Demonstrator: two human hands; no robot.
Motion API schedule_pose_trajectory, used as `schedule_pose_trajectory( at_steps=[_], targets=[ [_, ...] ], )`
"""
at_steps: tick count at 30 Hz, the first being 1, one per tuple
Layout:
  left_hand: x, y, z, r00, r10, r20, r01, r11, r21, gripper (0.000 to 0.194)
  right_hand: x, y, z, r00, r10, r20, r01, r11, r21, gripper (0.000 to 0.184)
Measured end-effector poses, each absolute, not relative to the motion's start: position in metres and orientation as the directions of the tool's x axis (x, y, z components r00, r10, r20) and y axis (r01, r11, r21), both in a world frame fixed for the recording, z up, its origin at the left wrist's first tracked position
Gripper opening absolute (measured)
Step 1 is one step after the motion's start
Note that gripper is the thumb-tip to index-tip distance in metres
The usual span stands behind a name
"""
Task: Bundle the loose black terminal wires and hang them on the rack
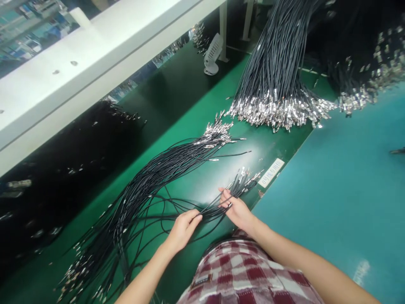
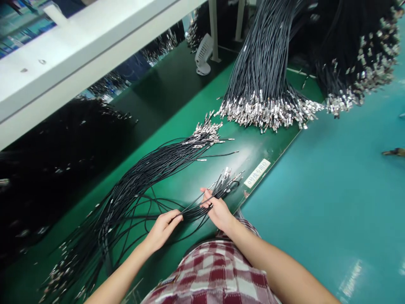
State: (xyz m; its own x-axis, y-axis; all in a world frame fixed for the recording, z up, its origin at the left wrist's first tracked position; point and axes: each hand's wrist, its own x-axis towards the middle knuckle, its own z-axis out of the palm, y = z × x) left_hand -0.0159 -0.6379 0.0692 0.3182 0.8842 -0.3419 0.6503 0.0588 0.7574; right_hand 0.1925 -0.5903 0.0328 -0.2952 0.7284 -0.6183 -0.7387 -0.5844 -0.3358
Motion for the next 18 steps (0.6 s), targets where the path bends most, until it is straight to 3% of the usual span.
schedule_pose_trajectory(
  at_steps=[5,9,12,16,18],
  targets=[
    [-0.04,-0.645,0.07,0.273,0.885,-0.379,0.696,0.091,0.713,0.039,0.192,-0.585,0.026,-0.186,0.744,-0.642,-0.815,-0.482,-0.322,0.028],
    [-0.047,-0.651,0.068,0.2,0.916,-0.349,0.681,0.126,0.721,0.037,0.197,-0.586,0.028,-0.291,0.729,-0.619,-0.794,-0.545,-0.268,0.036],
    [-0.028,-0.653,0.064,0.205,0.919,-0.337,0.746,0.076,0.661,0.034,0.2,-0.588,0.034,-0.324,0.746,-0.582,-0.737,-0.585,-0.339,0.047],
    [0.003,-0.676,0.056,0.297,0.88,-0.371,0.854,-0.071,0.515,0.027,0.201,-0.592,0.035,-0.278,0.709,-0.648,-0.606,-0.653,-0.454,0.032],
    [0.013,-0.696,0.053,0.334,0.848,-0.412,0.827,-0.055,0.559,0.025,0.202,-0.598,0.032,-0.272,0.7,-0.66,-0.543,-0.678,-0.495,0.042]
  ],
)
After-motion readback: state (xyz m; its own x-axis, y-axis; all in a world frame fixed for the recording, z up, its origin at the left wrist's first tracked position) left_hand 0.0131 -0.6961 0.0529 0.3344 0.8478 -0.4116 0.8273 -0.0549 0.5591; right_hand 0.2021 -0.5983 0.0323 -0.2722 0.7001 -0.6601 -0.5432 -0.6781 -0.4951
